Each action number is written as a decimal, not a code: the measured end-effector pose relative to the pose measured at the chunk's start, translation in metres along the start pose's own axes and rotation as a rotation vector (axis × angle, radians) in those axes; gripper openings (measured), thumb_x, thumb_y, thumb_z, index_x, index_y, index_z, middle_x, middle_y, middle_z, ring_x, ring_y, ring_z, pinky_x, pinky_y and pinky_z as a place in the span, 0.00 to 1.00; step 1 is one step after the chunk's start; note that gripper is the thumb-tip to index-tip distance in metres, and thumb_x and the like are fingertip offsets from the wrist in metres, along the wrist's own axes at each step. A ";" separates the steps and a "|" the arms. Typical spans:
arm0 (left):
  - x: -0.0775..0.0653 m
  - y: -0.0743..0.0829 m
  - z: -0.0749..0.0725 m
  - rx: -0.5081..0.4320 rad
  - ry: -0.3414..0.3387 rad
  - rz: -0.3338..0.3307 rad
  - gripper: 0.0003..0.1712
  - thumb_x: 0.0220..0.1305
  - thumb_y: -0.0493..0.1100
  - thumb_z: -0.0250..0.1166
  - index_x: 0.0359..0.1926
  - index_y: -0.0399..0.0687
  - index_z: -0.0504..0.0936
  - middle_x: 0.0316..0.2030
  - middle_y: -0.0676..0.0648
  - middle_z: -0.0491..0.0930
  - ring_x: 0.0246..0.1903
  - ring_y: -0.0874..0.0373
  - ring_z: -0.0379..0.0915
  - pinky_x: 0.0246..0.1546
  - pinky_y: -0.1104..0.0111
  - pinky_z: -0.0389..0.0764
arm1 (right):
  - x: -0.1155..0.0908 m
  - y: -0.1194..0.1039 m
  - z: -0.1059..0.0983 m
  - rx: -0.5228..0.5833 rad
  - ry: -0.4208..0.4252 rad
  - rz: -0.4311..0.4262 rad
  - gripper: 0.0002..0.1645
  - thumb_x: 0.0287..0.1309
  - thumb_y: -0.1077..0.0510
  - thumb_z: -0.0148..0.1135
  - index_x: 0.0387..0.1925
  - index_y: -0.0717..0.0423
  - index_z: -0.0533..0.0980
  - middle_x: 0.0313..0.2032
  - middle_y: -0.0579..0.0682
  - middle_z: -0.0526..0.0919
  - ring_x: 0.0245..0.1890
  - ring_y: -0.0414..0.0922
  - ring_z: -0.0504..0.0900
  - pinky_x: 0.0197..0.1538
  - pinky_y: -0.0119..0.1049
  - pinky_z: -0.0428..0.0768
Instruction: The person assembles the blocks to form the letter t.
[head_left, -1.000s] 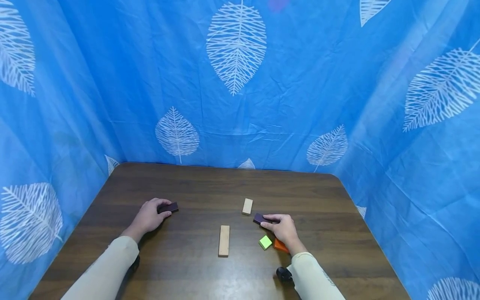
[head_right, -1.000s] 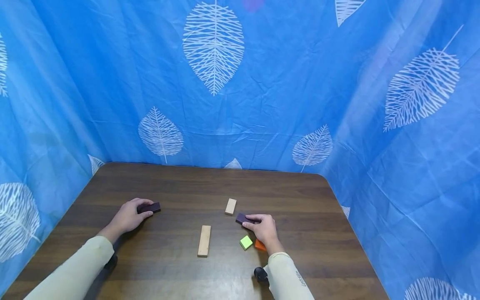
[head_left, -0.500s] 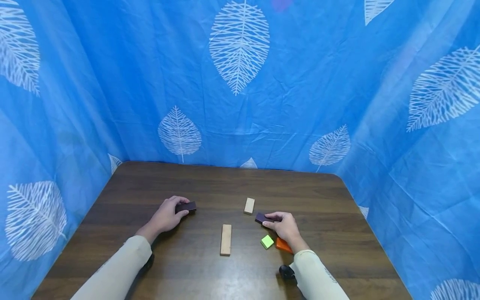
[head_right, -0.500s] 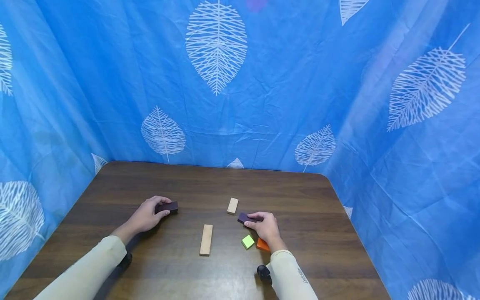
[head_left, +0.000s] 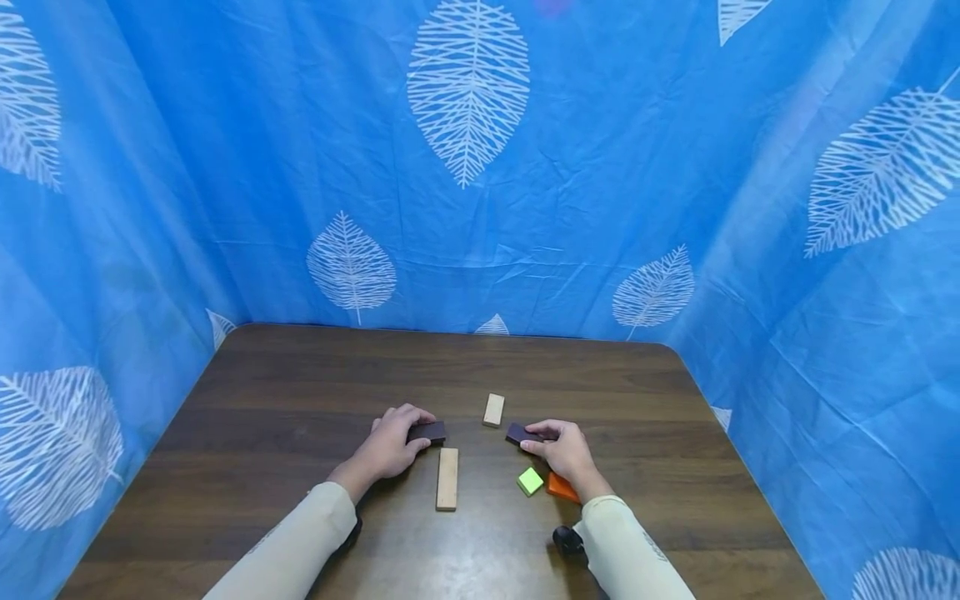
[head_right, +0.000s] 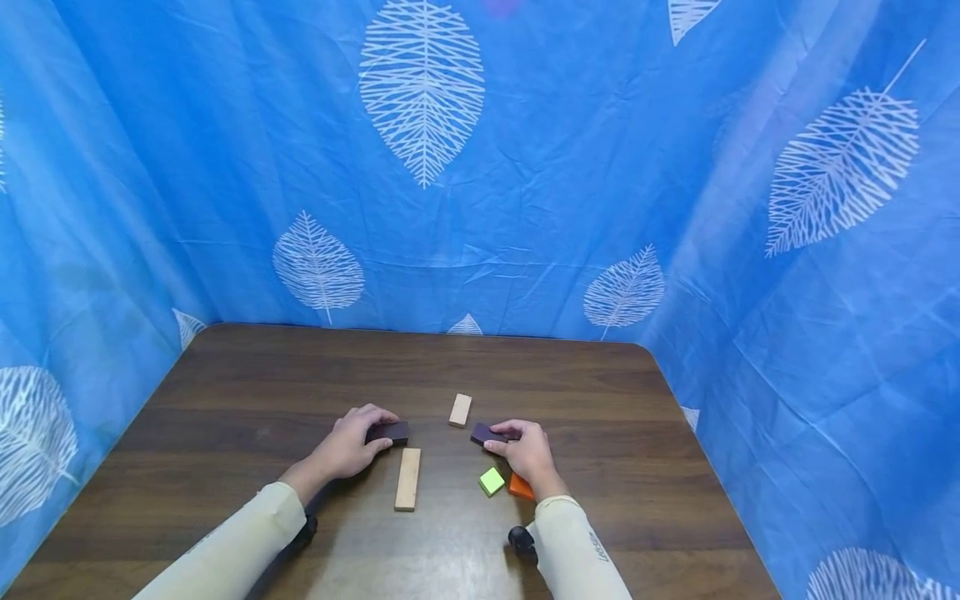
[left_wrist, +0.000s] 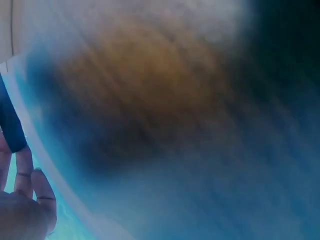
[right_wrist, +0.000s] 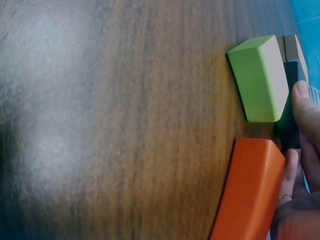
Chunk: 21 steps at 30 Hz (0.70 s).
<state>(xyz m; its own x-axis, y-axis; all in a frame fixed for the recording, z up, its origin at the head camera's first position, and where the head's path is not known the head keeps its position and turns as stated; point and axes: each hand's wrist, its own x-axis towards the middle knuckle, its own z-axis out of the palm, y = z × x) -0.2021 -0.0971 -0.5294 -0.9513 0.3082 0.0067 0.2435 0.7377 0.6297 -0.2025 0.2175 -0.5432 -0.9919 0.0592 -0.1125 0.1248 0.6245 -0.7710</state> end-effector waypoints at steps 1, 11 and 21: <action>0.000 0.000 0.001 0.005 0.000 0.002 0.17 0.67 0.40 0.68 0.56 0.51 0.82 0.55 0.48 0.78 0.58 0.44 0.69 0.55 0.43 0.65 | 0.000 0.000 0.000 0.004 -0.002 0.001 0.13 0.51 0.57 0.79 0.40 0.53 0.88 0.43 0.53 0.87 0.42 0.49 0.81 0.52 0.50 0.76; 0.000 0.001 0.009 0.008 -0.029 0.028 0.16 0.66 0.41 0.69 0.54 0.51 0.83 0.53 0.49 0.79 0.57 0.45 0.70 0.52 0.46 0.66 | -0.001 -0.001 0.000 0.010 -0.006 0.009 0.13 0.51 0.58 0.79 0.40 0.54 0.88 0.43 0.53 0.87 0.42 0.49 0.82 0.53 0.51 0.76; 0.002 0.009 0.009 0.008 -0.066 0.047 0.21 0.63 0.43 0.72 0.57 0.50 0.81 0.54 0.49 0.78 0.55 0.46 0.68 0.53 0.46 0.64 | 0.001 -0.002 0.000 0.025 -0.002 0.028 0.13 0.50 0.59 0.79 0.39 0.53 0.88 0.42 0.52 0.87 0.41 0.49 0.81 0.52 0.50 0.76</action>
<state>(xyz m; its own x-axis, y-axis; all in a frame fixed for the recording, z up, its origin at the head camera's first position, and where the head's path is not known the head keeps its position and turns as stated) -0.2002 -0.0842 -0.5303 -0.9243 0.3813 -0.0154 0.2891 0.7262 0.6237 -0.2034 0.2164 -0.5418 -0.9880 0.0748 -0.1354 0.1529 0.6028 -0.7831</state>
